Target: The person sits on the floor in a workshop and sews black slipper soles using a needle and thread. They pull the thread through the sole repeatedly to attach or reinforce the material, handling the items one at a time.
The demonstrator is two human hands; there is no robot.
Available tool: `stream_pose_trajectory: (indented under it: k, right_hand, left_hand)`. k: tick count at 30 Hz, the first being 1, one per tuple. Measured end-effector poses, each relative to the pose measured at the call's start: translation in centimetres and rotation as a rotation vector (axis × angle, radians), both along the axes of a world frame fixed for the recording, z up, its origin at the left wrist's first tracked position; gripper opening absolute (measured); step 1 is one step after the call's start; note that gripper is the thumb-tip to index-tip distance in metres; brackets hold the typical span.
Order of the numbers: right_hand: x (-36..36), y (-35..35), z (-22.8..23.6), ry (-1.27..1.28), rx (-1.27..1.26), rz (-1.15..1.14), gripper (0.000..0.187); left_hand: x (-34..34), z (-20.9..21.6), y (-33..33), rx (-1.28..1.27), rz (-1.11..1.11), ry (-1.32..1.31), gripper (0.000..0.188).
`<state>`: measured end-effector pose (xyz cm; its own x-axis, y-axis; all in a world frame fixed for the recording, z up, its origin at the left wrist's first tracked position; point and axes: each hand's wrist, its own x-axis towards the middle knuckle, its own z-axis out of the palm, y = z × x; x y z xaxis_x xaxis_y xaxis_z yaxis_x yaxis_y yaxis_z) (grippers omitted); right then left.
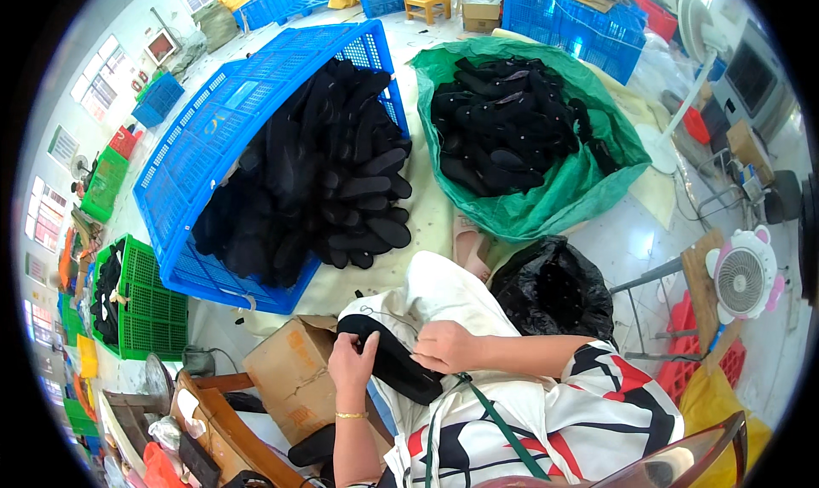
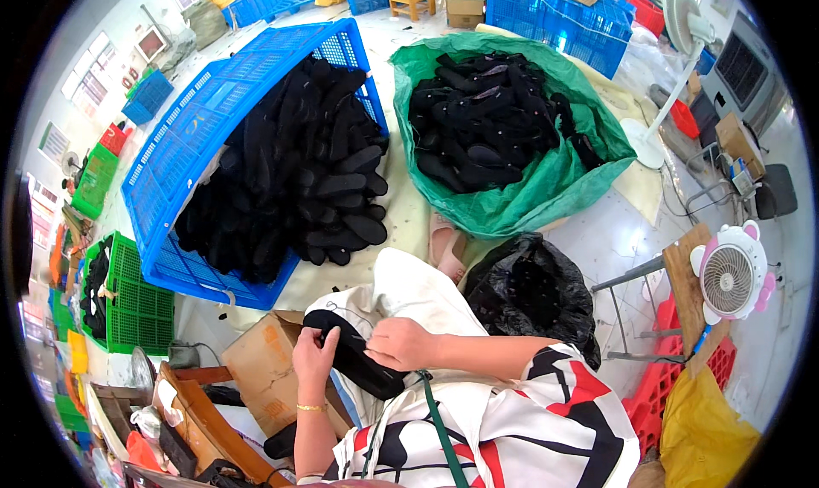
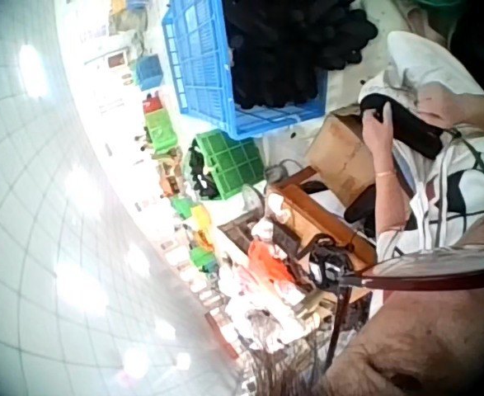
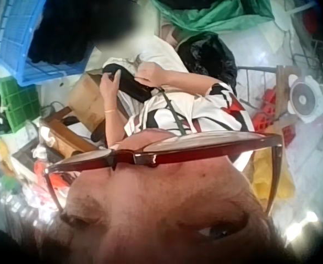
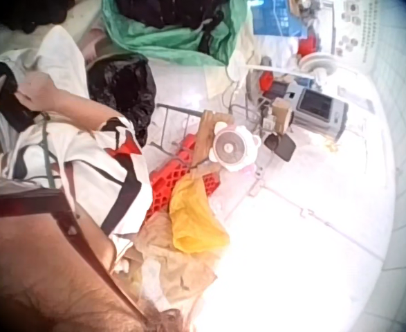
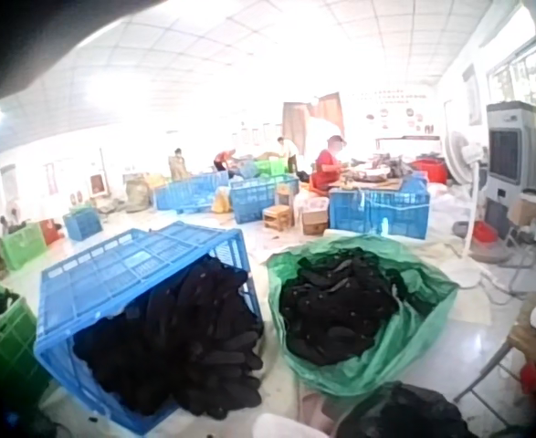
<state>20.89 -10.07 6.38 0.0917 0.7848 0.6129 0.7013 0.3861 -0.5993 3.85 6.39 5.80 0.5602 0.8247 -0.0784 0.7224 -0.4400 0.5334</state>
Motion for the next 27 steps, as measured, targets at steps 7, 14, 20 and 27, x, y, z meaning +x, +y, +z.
stream_pose_trajectory:
  k: [7,14,20,27]
  right_hand:
    - [1.6,-7.1,-2.5,-0.174,-0.247,0.094,0.023]
    - [5.3,-8.7,-2.2,0.495,-0.799,-0.231,0.019]
    - [1.7,-3.4,-2.2,1.000,-0.733,-0.059,0.016]
    - [-2.5,4.9,-0.2,0.939,-0.886,0.101,0.015]
  left_hand:
    - [1.2,-0.4,0.2,0.150,0.043,0.176,0.043]
    - [0.3,-1.9,1.4,0.204,-0.003,0.121,0.033]
    - [-0.3,0.3,1.4,0.185,0.021,0.117,0.030]
    - [-1.6,-2.2,2.5,-0.265,0.307,-0.164,0.026]
